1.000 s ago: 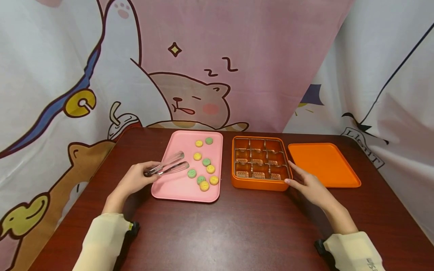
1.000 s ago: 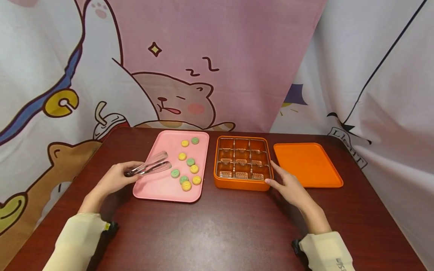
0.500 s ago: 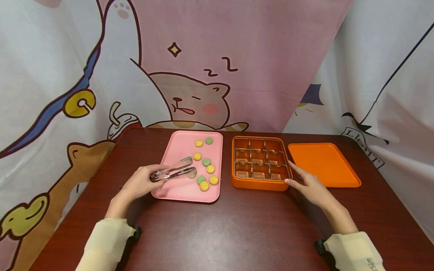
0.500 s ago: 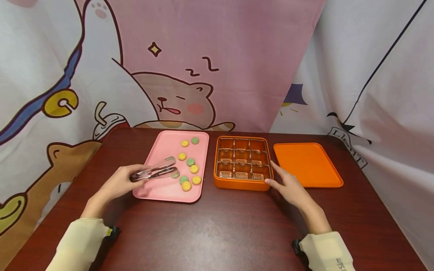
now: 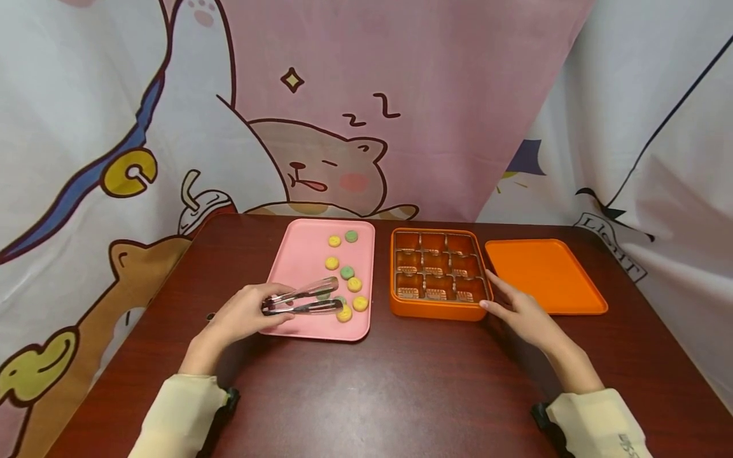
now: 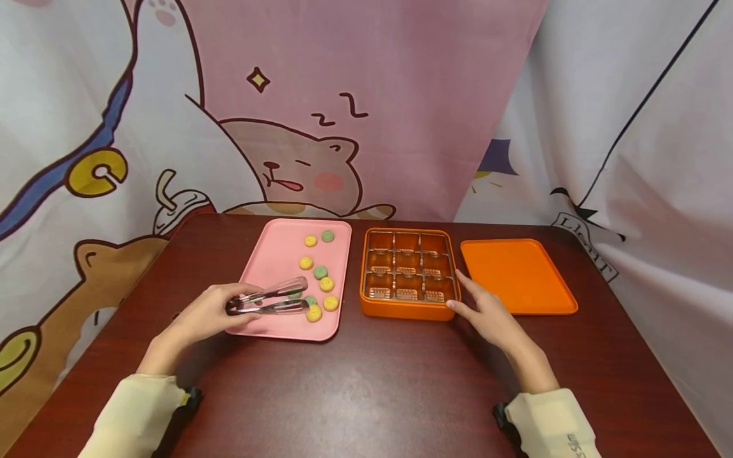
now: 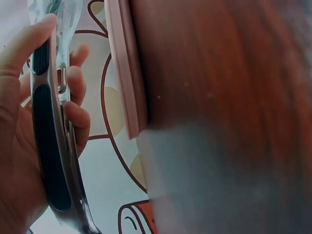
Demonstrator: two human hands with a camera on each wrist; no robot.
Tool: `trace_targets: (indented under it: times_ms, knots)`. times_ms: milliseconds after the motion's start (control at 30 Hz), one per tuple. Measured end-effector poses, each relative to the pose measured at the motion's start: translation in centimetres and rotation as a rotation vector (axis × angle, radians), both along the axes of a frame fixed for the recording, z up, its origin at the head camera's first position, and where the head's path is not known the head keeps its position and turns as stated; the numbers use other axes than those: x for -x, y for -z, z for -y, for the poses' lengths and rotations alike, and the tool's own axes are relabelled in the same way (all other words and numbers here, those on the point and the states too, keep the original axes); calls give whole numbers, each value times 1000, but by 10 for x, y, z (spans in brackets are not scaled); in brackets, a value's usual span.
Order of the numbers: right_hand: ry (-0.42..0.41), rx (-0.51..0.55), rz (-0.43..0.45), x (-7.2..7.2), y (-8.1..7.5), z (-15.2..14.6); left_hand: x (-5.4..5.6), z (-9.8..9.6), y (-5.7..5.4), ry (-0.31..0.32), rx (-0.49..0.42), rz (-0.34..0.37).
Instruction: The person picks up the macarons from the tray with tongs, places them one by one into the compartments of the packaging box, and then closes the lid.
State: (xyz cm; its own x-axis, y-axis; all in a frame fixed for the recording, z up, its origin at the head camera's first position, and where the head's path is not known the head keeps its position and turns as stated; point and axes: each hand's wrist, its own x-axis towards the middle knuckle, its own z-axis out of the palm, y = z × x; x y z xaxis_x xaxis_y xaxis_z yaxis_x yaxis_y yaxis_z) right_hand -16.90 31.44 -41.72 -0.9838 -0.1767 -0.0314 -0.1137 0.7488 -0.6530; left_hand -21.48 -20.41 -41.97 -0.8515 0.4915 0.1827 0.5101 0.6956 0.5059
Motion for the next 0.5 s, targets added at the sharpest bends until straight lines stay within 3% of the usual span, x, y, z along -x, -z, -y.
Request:
trace_targets:
  times_ms: [500]
  knots:
    - [-3,-1,0,1,-2,1,-2,-9,-2,38,92,59]
